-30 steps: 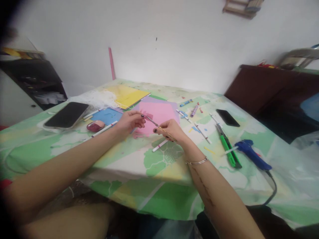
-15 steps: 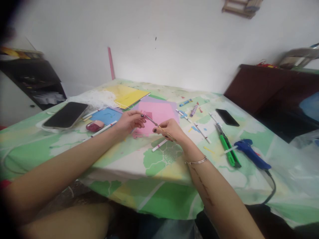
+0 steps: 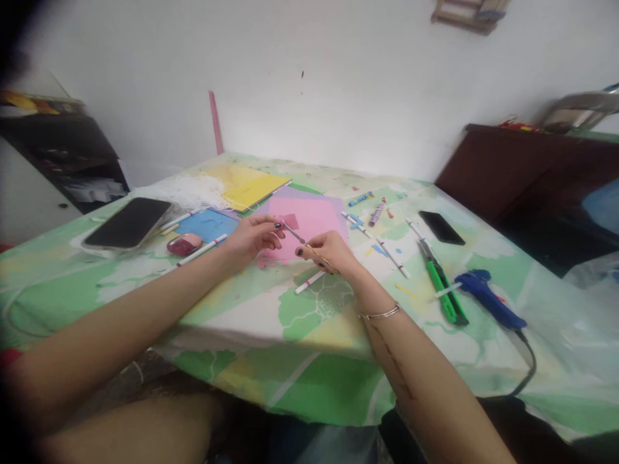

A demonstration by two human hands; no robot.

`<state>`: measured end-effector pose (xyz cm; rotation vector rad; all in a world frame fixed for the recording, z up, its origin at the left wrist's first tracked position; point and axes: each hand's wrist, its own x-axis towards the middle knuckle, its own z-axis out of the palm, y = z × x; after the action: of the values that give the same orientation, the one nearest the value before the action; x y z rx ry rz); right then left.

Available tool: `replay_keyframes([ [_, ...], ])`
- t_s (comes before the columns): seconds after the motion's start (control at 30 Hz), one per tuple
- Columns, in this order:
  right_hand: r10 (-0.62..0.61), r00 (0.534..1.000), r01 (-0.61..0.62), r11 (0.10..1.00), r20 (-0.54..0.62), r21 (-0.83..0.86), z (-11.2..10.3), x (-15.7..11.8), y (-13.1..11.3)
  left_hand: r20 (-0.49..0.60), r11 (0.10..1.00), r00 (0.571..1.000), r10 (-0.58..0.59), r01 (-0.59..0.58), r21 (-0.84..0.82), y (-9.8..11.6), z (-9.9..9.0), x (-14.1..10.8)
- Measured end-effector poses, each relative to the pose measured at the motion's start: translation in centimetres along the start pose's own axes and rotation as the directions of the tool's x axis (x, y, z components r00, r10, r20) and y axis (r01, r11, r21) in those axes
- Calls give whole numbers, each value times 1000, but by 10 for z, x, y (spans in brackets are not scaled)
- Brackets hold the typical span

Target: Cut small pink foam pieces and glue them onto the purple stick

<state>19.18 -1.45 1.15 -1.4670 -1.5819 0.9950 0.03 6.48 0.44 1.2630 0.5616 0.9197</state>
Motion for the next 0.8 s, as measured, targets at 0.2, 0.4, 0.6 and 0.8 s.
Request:
replay_keyframes([
  [0.2, 10, 1000, -10, 1000, -2, 8, 0, -1, -1, -5, 1000, 1000, -6, 6, -8, 0, 0, 0],
  [0.4, 0, 1000, 0, 1000, 7, 21, 0, 0, 1, 3, 1000, 1000, -8, 8, -10, 1, 0, -1],
  [0.6, -9, 1000, 9, 1000, 16, -3, 0, 0, 1, 2, 1000, 1000, -13, 13, -9, 1, 1, -2],
  [0.8, -3, 1000, 4, 1000, 16, -15, -2, -1, -1, 8, 1000, 1000, -19, 19, -6, 1, 1, -1],
])
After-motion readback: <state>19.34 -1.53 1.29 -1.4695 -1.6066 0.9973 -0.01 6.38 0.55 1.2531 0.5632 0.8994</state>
